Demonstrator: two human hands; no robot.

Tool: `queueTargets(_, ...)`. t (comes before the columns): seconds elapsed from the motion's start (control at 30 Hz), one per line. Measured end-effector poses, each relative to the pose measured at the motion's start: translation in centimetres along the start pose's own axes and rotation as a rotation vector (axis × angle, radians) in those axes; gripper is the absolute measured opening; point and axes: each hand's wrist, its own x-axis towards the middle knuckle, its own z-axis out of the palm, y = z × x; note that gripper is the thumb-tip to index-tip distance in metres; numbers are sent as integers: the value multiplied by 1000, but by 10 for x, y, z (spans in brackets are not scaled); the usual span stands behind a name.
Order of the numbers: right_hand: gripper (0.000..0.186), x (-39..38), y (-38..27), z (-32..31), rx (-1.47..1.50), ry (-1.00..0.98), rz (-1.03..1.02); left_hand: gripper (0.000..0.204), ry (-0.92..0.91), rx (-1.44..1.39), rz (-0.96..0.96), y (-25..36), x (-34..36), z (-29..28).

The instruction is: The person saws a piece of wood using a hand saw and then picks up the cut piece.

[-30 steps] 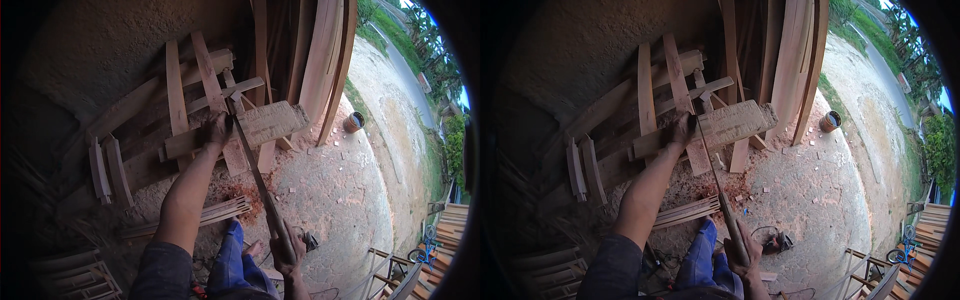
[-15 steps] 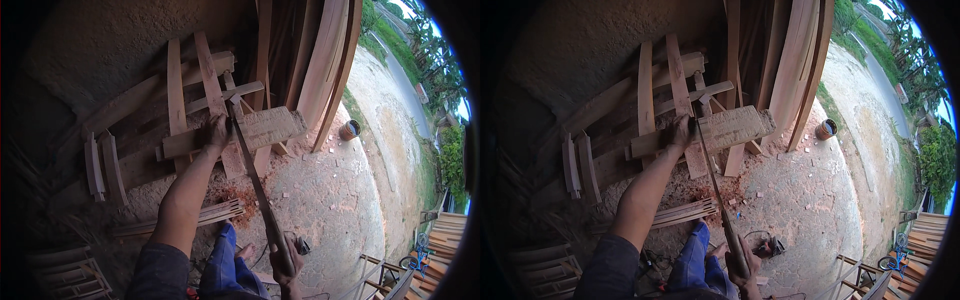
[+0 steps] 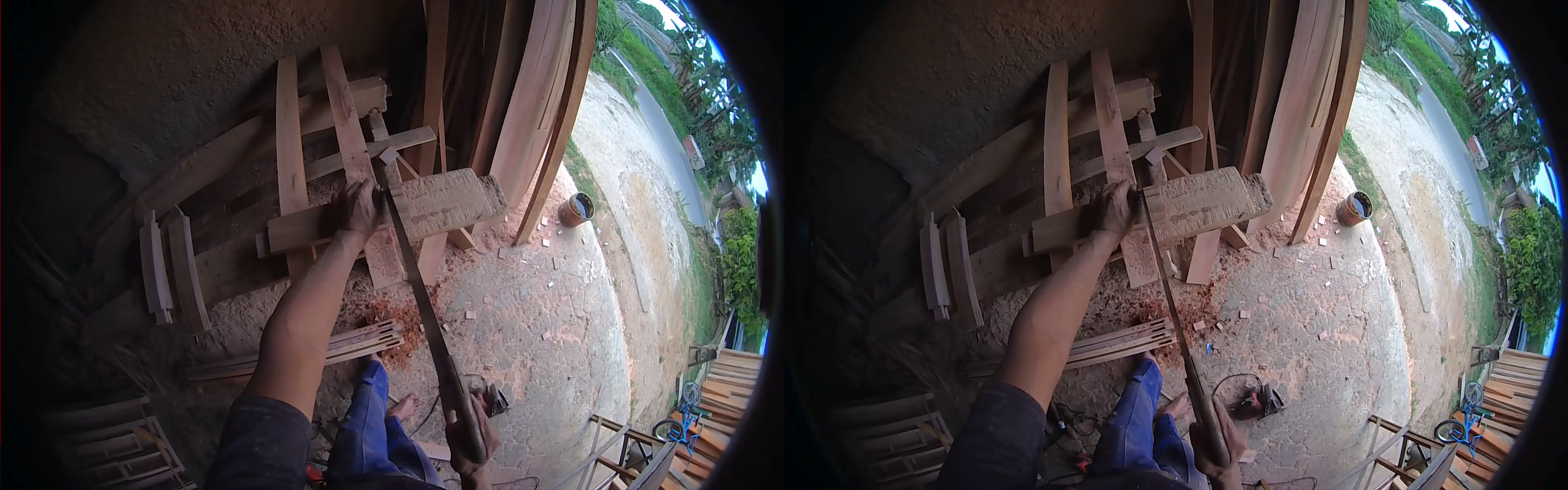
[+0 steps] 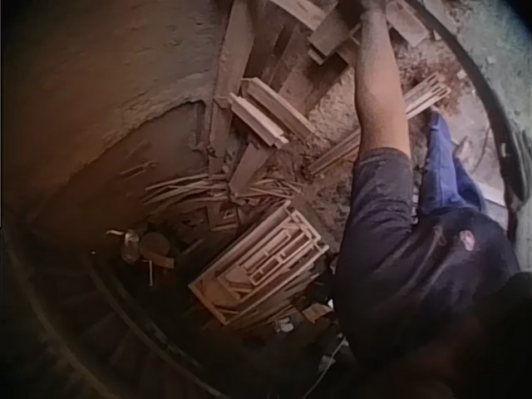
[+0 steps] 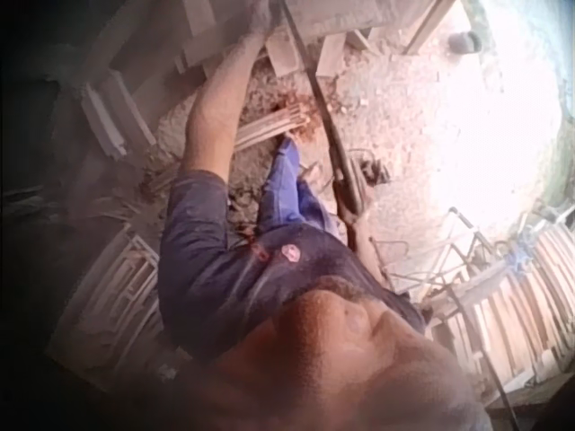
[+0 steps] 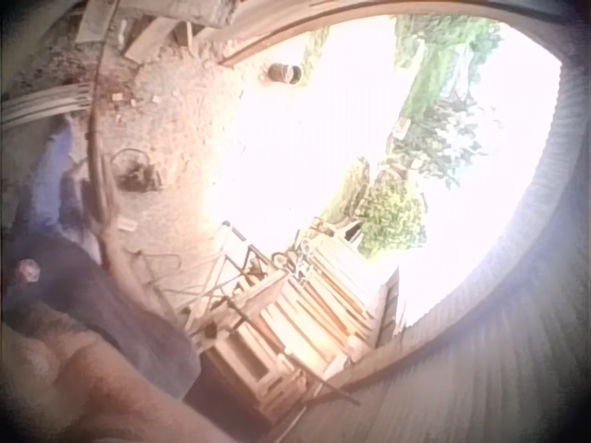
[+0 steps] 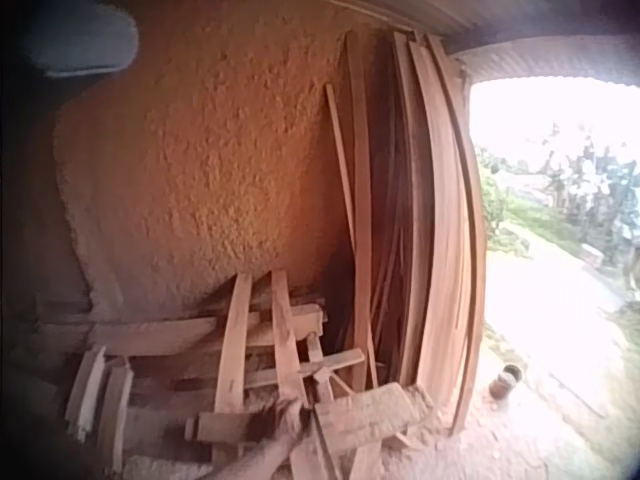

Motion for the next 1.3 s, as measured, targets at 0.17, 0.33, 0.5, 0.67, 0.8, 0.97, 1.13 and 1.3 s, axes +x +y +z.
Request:
queueTargets(0.17, 56, 147, -32, 44, 268, 50, -36, 14, -11, 17, -25, 1, 2, 7)
queueTargets(0.33, 57, 90, -13, 40, 78, 134, -123, 15, 84, 69, 35, -10, -2, 2)
queueTargets(0.5, 45, 28, -11, 9, 100, 106, 29, 16, 85, -9, 43, -3, 3, 7)
queueTargets(0.67, 56, 159, -32, 51, 369, 70, -69, 17, 9, 35, -13, 2, 3, 5)
queueTargets(0.8, 60, 86, -11, 41, 16, 130, -159, 17, 117, 67, 80, -14, 2, 8)
queueTargets(0.97, 55, 6, 3, 5, -20, 76, -122, 17, 116, 13, 86, -4, 3, 8)
queueTargets(1.13, 57, 160, -21, 55, 391, 109, -142, 19, -18, 30, -53, 8, 10, 2)
queueTargets(1.3, 52, 28, 10, 31, 31, 94, -134, 14, 137, 125, 85, -20, -2, 7)
